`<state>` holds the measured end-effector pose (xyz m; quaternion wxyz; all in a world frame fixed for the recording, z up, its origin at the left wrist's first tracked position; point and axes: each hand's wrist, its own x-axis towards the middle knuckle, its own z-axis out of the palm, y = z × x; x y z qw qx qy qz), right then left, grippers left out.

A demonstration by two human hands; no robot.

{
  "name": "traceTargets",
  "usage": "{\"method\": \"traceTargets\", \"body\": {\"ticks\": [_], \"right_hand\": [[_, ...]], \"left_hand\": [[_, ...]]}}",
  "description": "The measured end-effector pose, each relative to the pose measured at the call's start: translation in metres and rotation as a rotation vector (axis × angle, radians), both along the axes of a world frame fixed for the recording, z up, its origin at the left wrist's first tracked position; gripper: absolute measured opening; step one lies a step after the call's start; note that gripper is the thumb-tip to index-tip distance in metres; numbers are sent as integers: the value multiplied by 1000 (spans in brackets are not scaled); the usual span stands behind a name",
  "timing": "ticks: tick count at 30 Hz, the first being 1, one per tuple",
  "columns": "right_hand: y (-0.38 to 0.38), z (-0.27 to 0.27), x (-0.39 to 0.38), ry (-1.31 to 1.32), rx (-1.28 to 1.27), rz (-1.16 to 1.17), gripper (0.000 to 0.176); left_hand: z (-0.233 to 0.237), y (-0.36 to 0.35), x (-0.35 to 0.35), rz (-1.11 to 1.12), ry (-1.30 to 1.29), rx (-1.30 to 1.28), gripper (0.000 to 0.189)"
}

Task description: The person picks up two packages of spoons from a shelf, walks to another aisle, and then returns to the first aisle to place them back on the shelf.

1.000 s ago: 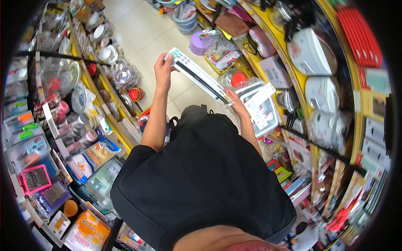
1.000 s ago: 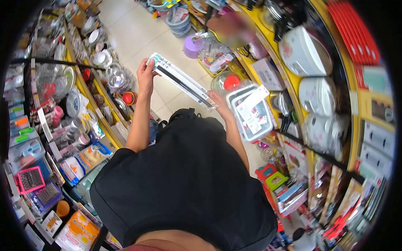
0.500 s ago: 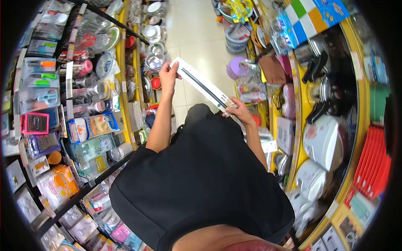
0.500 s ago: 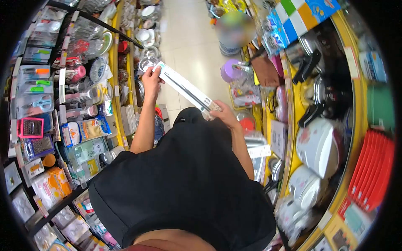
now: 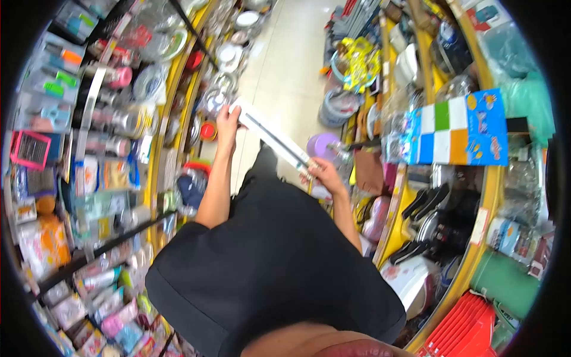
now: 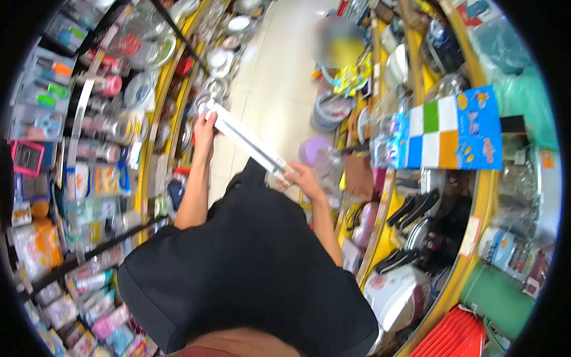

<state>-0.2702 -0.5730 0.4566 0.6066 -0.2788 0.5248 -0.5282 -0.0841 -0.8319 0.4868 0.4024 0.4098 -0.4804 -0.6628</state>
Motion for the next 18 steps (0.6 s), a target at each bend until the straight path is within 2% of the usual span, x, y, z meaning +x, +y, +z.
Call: {"method": "traceTargets", "body": {"ticks": [3,5,6,9,11,15,18], "right_hand": [[-44,-2,-23,24,-23,9,28],[-75,13,-32,103,1,-54,27],[-89,19,-35,47,14,-89,27],[-144,27,-49,-64,18,-111,29],[-180,29,-56,-224,-4,-130,30],[-245,37,-74,-299,-22,-137,31],[-289,35,-87,-353,-44,-93,30]], "left_hand": [[-30,-44,-28,-20,-25,39,25],[-32,-75,-54,-42,106,140,28],[-31,-91,-65,-98,194,150,30],[-11,-137,-104,-222,339,183,32],[-5,-165,-121,-355,295,175,36],[24,-193,-144,-539,309,96,50],[25,-201,-156,-615,277,76,49]]}}
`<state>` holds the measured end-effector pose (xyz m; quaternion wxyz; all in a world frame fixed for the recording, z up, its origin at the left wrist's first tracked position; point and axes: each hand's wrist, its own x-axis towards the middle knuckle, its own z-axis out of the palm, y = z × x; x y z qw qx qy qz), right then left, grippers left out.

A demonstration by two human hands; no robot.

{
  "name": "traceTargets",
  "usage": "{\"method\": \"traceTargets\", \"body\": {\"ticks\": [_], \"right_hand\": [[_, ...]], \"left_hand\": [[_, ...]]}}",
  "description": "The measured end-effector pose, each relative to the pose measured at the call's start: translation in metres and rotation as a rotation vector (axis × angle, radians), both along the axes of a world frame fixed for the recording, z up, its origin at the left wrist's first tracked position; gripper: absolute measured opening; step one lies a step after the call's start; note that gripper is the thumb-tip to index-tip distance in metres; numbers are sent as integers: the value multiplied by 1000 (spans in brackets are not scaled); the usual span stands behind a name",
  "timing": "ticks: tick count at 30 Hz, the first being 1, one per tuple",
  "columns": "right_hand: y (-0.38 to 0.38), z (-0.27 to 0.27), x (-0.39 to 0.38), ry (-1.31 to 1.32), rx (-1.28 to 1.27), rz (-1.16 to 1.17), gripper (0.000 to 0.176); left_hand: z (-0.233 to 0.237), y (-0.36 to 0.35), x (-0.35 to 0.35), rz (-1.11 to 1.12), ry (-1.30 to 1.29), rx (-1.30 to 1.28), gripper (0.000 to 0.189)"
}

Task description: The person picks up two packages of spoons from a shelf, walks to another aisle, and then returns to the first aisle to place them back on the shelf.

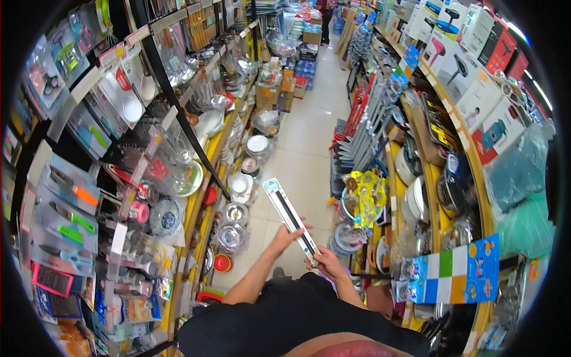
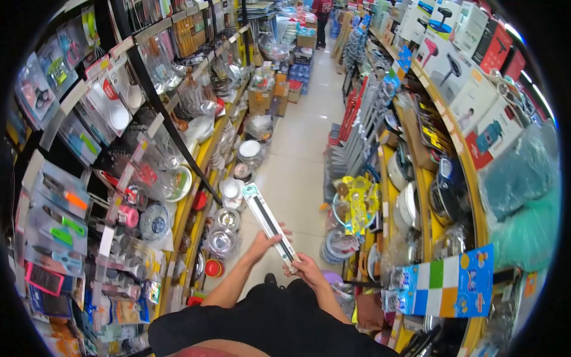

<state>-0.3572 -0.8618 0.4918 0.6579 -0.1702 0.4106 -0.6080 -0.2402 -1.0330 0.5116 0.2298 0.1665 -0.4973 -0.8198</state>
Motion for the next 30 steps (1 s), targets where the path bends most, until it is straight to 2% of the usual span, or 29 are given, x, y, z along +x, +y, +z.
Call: {"method": "traceTargets", "body": {"ticks": [2,5,9,11,12,16,19,20,21,24,28,29,30], "right_hand": [[-28,-6,-12,-2,-15,52,30],[-67,-15,-35,5,0,150,28],[-123,-46,-78,148,-9,270,30],[-155,-50,-106,196,-98,276,28],[-172,-48,-121,170,-108,292,34],[-234,-36,-182,247,-213,238,25],[-270,-34,-222,344,-248,199,21],[-281,-31,-233,352,-263,200,21],[-290,-30,-243,364,-279,204,20],[-317,-40,-267,342,-262,241,24],[-354,-68,-287,311,-147,306,30],[-365,-69,-291,293,-106,324,30],[-379,-62,-294,324,-138,301,44]], "left_hand": [[-10,-6,-8,-13,-25,-9,47],[-22,-25,-23,78,-122,112,45],[-25,-72,-59,138,-194,21,38],[-22,-100,-87,172,-202,-28,35],[-19,-116,-104,186,-203,-71,35],[9,-176,-162,179,-192,-147,34],[2,-209,-200,255,-190,-203,33],[3,-219,-207,253,-222,-306,32],[2,-222,-212,276,-222,-256,31],[-7,-240,-233,345,-201,-131,30],[-47,-276,-256,370,-269,-76,28],[-56,-289,-264,350,-307,-136,29],[-62,-304,-273,339,-309,-126,28]]}}
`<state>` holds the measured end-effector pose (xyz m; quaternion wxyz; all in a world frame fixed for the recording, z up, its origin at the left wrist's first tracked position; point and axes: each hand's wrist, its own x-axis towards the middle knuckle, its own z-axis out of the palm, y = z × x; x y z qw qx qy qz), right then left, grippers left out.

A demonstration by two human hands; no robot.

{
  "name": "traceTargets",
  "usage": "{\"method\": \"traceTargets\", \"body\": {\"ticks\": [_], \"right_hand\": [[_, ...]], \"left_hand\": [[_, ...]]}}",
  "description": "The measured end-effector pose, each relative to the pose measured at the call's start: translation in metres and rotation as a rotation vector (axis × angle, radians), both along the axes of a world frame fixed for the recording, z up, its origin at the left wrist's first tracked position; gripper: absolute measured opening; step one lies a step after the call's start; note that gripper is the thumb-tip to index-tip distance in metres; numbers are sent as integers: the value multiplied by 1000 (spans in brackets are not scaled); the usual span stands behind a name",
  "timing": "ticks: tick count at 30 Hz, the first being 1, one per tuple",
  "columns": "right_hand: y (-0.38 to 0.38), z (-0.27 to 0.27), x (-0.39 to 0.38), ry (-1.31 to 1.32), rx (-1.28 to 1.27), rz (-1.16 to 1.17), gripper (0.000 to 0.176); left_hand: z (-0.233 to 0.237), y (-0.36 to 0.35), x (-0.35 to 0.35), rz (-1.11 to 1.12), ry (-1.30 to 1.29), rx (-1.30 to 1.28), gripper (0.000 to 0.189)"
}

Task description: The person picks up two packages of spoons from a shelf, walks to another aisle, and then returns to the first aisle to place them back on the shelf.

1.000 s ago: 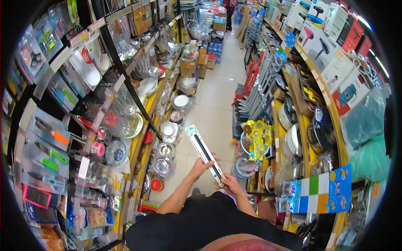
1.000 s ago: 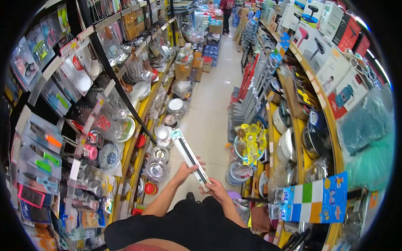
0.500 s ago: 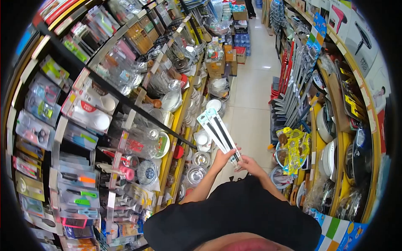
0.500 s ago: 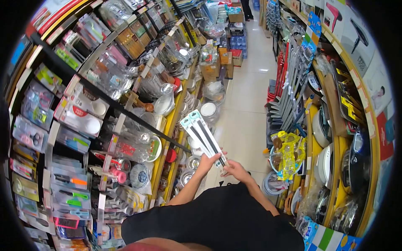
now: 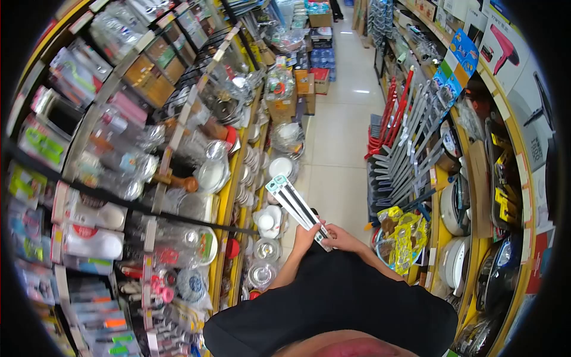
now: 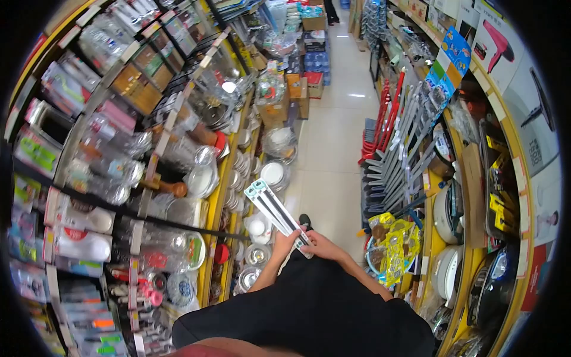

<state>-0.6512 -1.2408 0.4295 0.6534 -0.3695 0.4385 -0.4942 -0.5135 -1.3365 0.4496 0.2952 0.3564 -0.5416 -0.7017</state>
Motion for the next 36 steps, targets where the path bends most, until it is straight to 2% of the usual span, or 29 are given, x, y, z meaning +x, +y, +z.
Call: {"method": "traceTargets", "body": {"ticks": [3,4,7,8,11,14,16,17,19,20,23,27,31,32,33,34,36], "right_hand": [[-49,43,-24,469,186,13,60],[-66,45,-32,561,105,-55,70],[-124,60,-62,626,118,-163,67],[-145,73,-73,595,186,-144,59],[-205,86,-105,610,178,-110,68],[-246,103,-122,584,145,-130,46],[-268,117,-124,467,163,-91,37],[-279,107,-123,446,119,-86,38],[-296,85,-121,411,32,-84,39],[-308,86,-123,438,58,-1,45],[-335,61,-135,303,98,98,49],[-379,56,-174,475,159,128,49],[-431,39,-231,577,32,94,50],[-446,34,-249,558,14,53,44],[-461,44,-267,650,-122,-16,42],[-478,48,-289,681,-82,14,40],[-506,53,-325,716,-61,15,39]], "left_hand": [[-14,-53,-36,-69,-66,-27,24],[-11,-75,-48,-129,-70,-124,24],[1,-148,-88,-289,-109,-210,29],[16,-170,-99,-306,-113,-214,34],[14,-244,-126,-459,-38,-212,44],[52,-291,-133,-445,150,36,46],[64,-316,-128,-372,172,29,47],[65,-327,-127,-336,188,0,47],[51,-343,-126,-291,223,107,44],[45,-348,-128,-247,228,125,38],[27,-364,-143,-212,194,123,35],[15,-396,-180,-163,108,39,39],[9,-449,-232,-140,18,-44,39],[13,-468,-246,-169,10,-121,39],[30,-481,-263,-95,-17,-69,37],[23,-503,-274,-75,-37,-70,34],[49,-532,-305,64,37,-45,31]]}}
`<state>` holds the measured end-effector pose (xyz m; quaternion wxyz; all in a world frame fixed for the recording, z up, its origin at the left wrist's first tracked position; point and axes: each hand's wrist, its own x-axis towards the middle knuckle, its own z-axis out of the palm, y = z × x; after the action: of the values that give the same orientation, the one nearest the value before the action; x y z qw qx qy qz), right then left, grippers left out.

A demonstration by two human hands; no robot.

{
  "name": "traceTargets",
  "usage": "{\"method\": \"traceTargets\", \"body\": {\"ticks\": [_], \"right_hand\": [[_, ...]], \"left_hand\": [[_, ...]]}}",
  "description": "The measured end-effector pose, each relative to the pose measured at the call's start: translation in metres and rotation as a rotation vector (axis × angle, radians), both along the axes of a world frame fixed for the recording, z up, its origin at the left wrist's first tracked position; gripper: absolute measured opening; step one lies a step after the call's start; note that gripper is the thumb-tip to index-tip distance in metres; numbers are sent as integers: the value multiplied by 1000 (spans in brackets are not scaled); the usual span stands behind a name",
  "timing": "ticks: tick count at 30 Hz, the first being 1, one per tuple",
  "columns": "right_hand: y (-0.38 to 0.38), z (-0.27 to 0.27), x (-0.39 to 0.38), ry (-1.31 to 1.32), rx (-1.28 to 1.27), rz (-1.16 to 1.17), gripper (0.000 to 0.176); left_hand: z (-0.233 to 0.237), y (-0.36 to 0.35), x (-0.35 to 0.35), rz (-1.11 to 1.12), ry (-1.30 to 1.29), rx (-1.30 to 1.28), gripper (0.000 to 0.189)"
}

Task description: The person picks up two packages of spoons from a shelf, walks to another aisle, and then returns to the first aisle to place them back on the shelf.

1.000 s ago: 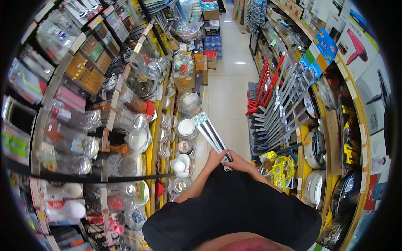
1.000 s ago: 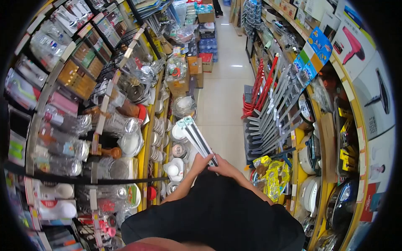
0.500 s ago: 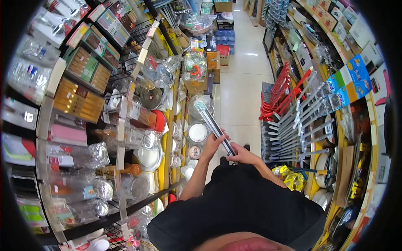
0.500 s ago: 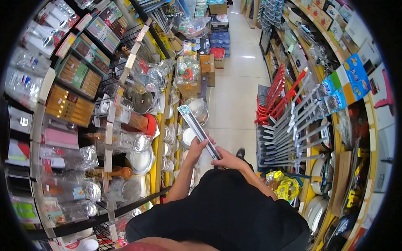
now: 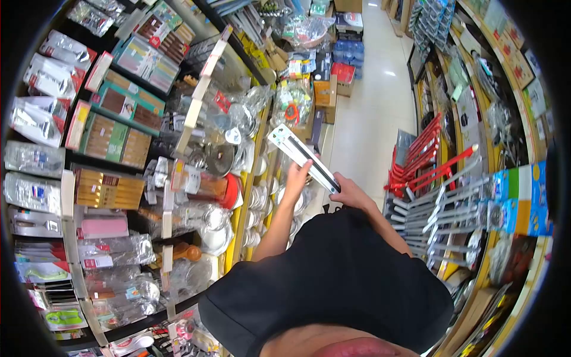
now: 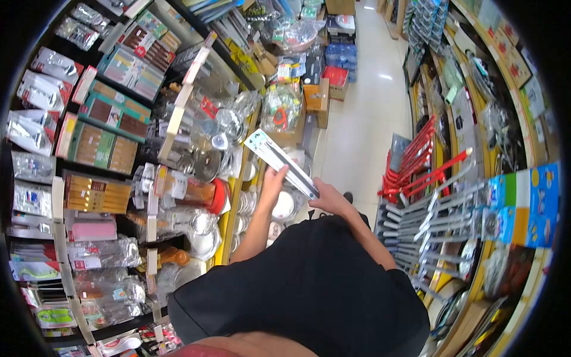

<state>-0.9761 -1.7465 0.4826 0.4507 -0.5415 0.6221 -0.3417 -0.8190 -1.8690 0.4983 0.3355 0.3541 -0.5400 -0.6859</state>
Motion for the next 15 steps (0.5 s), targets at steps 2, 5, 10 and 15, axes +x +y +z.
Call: {"method": "traceTargets", "body": {"ticks": [2,5,10,15], "right_hand": [[-24,4,-38,16,-40,-36,40],[-47,12,-85,63,-26,-60,40],[-74,-7,-139,111,-84,-96,46],[-121,-8,-156,77,-82,-83,57]], "left_hand": [[-1,-38,-33,115,39,-9,31],[1,-81,-69,222,14,2,26],[-1,-122,-115,276,88,72,26],[-9,-163,-146,315,119,88,27]]}}
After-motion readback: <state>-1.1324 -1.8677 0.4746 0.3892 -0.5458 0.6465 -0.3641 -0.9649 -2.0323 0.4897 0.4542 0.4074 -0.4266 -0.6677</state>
